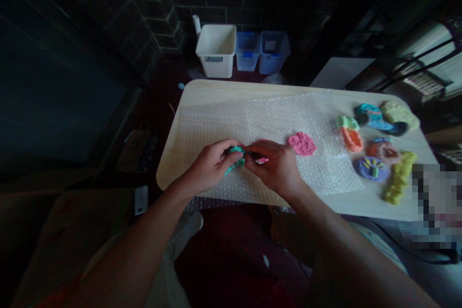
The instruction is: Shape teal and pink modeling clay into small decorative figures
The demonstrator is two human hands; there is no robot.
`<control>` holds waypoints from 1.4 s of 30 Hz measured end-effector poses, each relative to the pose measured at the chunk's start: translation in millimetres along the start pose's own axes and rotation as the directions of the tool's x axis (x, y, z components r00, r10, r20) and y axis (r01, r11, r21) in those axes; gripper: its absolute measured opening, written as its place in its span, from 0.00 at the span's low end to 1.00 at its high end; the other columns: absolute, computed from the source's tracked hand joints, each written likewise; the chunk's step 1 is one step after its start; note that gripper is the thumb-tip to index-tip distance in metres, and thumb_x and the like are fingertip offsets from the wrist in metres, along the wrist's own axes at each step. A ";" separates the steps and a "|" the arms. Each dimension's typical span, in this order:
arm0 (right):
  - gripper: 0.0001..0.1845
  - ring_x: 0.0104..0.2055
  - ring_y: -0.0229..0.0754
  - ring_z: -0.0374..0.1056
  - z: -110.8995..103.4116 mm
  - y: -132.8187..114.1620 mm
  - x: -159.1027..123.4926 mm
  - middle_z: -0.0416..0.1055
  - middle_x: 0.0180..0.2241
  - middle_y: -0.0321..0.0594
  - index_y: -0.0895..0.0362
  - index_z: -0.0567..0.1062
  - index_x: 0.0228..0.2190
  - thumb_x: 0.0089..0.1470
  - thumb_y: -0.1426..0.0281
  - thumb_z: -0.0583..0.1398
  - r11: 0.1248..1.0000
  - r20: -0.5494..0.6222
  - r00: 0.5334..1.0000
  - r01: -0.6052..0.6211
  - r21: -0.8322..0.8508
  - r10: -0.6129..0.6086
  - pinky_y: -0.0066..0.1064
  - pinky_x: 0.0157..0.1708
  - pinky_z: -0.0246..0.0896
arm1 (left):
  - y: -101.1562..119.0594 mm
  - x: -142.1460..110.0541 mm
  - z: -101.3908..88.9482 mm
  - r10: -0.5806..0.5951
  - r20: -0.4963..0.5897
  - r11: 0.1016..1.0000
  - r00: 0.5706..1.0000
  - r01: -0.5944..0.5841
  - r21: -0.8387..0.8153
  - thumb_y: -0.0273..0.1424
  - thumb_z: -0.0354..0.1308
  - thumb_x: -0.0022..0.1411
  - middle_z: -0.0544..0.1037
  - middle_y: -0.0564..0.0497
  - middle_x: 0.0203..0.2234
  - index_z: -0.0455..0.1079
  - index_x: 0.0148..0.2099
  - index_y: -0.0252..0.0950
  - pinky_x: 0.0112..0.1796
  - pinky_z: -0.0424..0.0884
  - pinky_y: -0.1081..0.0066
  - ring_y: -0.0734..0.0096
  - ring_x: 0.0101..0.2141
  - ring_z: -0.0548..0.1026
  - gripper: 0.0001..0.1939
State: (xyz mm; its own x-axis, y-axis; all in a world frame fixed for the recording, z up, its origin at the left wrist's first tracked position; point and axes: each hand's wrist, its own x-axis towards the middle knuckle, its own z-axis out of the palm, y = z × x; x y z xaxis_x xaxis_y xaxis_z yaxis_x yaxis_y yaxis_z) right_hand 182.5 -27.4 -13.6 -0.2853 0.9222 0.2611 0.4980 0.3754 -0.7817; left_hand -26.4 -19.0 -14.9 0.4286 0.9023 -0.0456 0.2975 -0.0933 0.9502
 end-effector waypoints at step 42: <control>0.09 0.27 0.39 0.73 -16.6 15.4 11.9 0.79 0.28 0.39 0.56 0.83 0.33 0.52 0.65 0.73 0.703 -0.165 0.865 -0.258 0.663 0.474 0.33 0.29 0.69 | -18.3 9.4 -34.3 -0.011 -0.490 0.960 0.872 0.147 0.239 0.31 0.64 0.58 0.81 0.52 0.29 0.77 0.37 0.37 0.32 0.69 0.69 0.67 0.31 0.76 0.05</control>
State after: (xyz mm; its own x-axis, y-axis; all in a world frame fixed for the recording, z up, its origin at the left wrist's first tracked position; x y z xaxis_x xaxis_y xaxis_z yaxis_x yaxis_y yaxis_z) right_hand 200.4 -9.1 -13.1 0.1247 0.9909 -0.0507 -0.1193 -0.0358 -0.9922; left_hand -57.1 5.6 -22.2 -0.0476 0.9938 0.1006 0.5522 -0.0578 0.8317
